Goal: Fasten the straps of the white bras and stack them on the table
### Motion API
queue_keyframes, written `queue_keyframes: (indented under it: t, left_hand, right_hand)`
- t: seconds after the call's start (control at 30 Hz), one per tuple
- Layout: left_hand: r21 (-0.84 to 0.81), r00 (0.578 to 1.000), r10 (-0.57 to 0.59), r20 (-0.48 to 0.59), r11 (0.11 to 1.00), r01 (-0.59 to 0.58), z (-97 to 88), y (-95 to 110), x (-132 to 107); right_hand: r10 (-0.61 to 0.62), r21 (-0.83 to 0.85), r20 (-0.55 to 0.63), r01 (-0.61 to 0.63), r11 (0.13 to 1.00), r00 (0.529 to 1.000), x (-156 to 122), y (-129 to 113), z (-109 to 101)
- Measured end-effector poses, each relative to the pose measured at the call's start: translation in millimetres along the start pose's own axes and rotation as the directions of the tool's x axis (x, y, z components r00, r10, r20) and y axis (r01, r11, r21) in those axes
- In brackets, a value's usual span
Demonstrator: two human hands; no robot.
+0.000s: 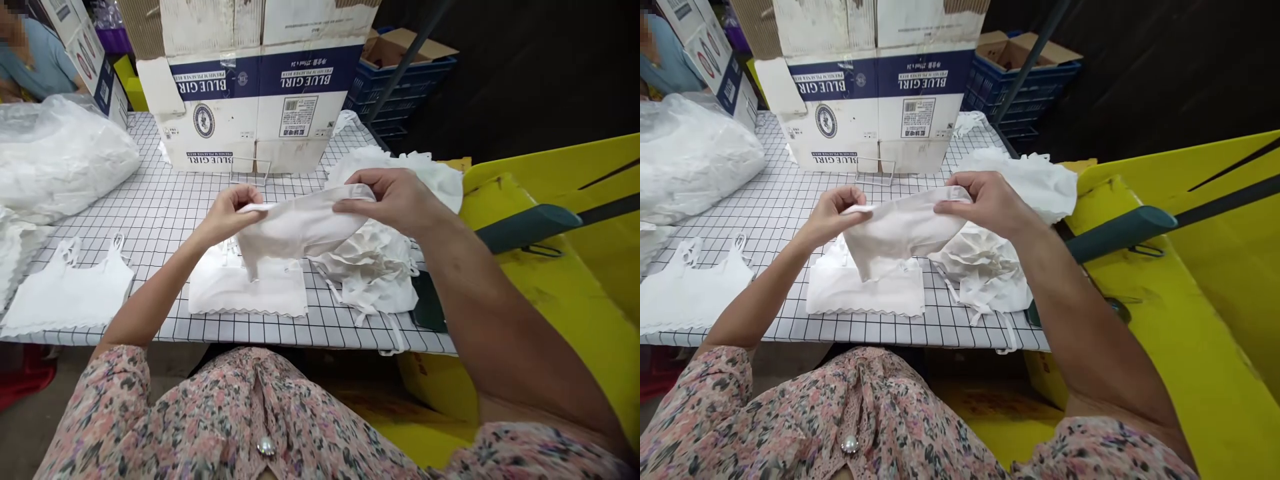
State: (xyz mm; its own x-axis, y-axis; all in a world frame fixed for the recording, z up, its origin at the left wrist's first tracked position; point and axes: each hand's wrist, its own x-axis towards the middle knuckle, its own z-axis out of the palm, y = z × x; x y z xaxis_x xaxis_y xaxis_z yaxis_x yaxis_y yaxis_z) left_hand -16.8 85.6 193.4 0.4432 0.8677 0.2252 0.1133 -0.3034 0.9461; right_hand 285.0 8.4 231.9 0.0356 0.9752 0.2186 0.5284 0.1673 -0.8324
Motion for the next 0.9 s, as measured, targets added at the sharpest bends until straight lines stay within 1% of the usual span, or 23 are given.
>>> queue_keyframes:
  t: [0.03,0.07,0.1,0.13,0.17,0.2,0.23,0.27,0.3,0.33,0.37,0.4,0.43,0.47,0.5,0.53,0.57,0.63,0.67,0.7,0.77,0.83,0.9]
  left_hand:
    - [0.163,0.991,0.063,-0.121,0.986,-0.043,0.5,-6,-1]
    - [0.286,0.964,0.109,-0.242,0.958,-0.036,3.3,-13,-3]
    - [0.328,0.936,0.105,-0.336,0.944,0.012,8.9,-21,-7]
    - [0.279,0.924,0.030,-0.382,0.956,0.085,17.4,-29,-13]
    - [0.149,0.921,-0.101,-0.375,0.974,0.168,28.5,-37,-20]
    - [-0.048,0.923,-0.266,-0.279,0.964,0.263,41.0,-43,-29]
    - [-0.250,0.902,-0.412,-0.131,0.894,0.372,53.7,-48,-38]
    - [-0.442,0.879,-0.476,-0.026,0.794,0.417,64.9,-51,-47]
    - [-0.586,0.872,-0.485,0.067,0.688,0.428,73.3,-51,-54]
    - [-0.655,0.874,-0.476,0.100,0.629,0.418,77.8,-49,-59]
    - [-0.730,0.884,-0.450,0.124,0.562,0.389,78.2,-45,-62]
    - [-0.784,0.896,-0.422,0.138,0.507,0.360,75.1,-40,-62]
    - [-0.823,0.906,-0.398,0.148,0.458,0.335,69.6,-34,-61]
    - [-0.856,0.913,-0.374,0.162,0.408,0.319,63.2,-27,-58]
    - [-0.872,0.918,-0.355,0.176,0.376,0.313,57.3,-21,-55]
    - [-0.872,0.921,-0.342,0.189,0.372,0.317,53.1,-15,-51]
    - [-0.865,0.925,-0.328,0.194,0.387,0.319,51.1,-11,-47]
    - [-0.835,0.936,-0.291,0.196,0.451,0.316,51.9,-5,-41]
    - [-0.816,0.945,-0.270,0.186,0.492,0.301,52.8,-4,-39]
    - [-0.797,0.955,-0.247,0.164,0.537,0.276,52.6,-4,-38]
    - [-0.742,0.976,-0.195,0.099,0.639,0.203,44.9,-4,-36]
    - [-0.584,0.981,-0.160,0.113,0.788,0.196,27.6,-1,-34]
    - [-0.302,0.982,-0.148,0.120,0.936,0.179,8.2,6,-29]
  right_hand:
    - [-0.096,-0.084,-0.068,0.090,0.992,0.993,-6,0,9]
    - [-0.207,-0.164,-0.143,0.183,0.969,0.968,-14,-1,22]
    - [-0.323,-0.233,-0.204,0.274,0.933,0.924,-23,-3,38]
    - [-0.426,-0.286,-0.224,0.359,0.888,0.877,-34,-5,57]
    - [-0.520,-0.328,-0.199,0.444,0.834,0.831,-45,-7,78]
    - [-0.603,-0.365,-0.111,0.532,0.764,0.790,-57,-10,98]
    - [-0.665,-0.407,0.005,0.609,0.681,0.747,-68,-12,116]
    - [-0.695,-0.448,0.121,0.664,0.599,0.709,-79,-13,130]
    - [-0.707,-0.457,0.218,0.711,0.535,0.672,-89,-13,138]
    - [-0.712,-0.439,0.272,0.742,0.507,0.648,-96,-11,140]
    - [-0.716,-0.397,0.270,0.752,0.527,0.644,-101,-8,137]
    - [-0.711,-0.336,0.208,0.732,0.593,0.671,-104,-2,130]
    - [-0.677,-0.262,0.091,0.673,0.691,0.731,-104,4,120]
    - [-0.589,-0.172,-0.046,0.574,0.801,0.807,-101,11,109]
    - [-0.451,-0.062,-0.160,0.447,0.892,0.878,-96,18,100]
    - [-0.295,0.064,-0.214,0.315,0.947,0.931,-89,24,94]
    - [-0.153,0.197,-0.204,0.194,0.961,0.967,-82,28,90]
    - [0.025,0.430,-0.079,0.012,0.903,0.997,-65,32,92]
    - [0.067,0.513,-0.037,-0.038,0.858,0.997,-57,32,96]
    - [0.096,0.575,-0.043,-0.054,0.816,0.994,-49,30,99]
    - [0.118,0.643,-0.143,0.001,0.766,0.983,-34,24,101]
    - [0.074,0.637,-0.215,0.082,0.766,0.974,-20,14,96]
    - [-0.007,0.561,-0.143,0.087,0.824,0.990,-6,1,87]
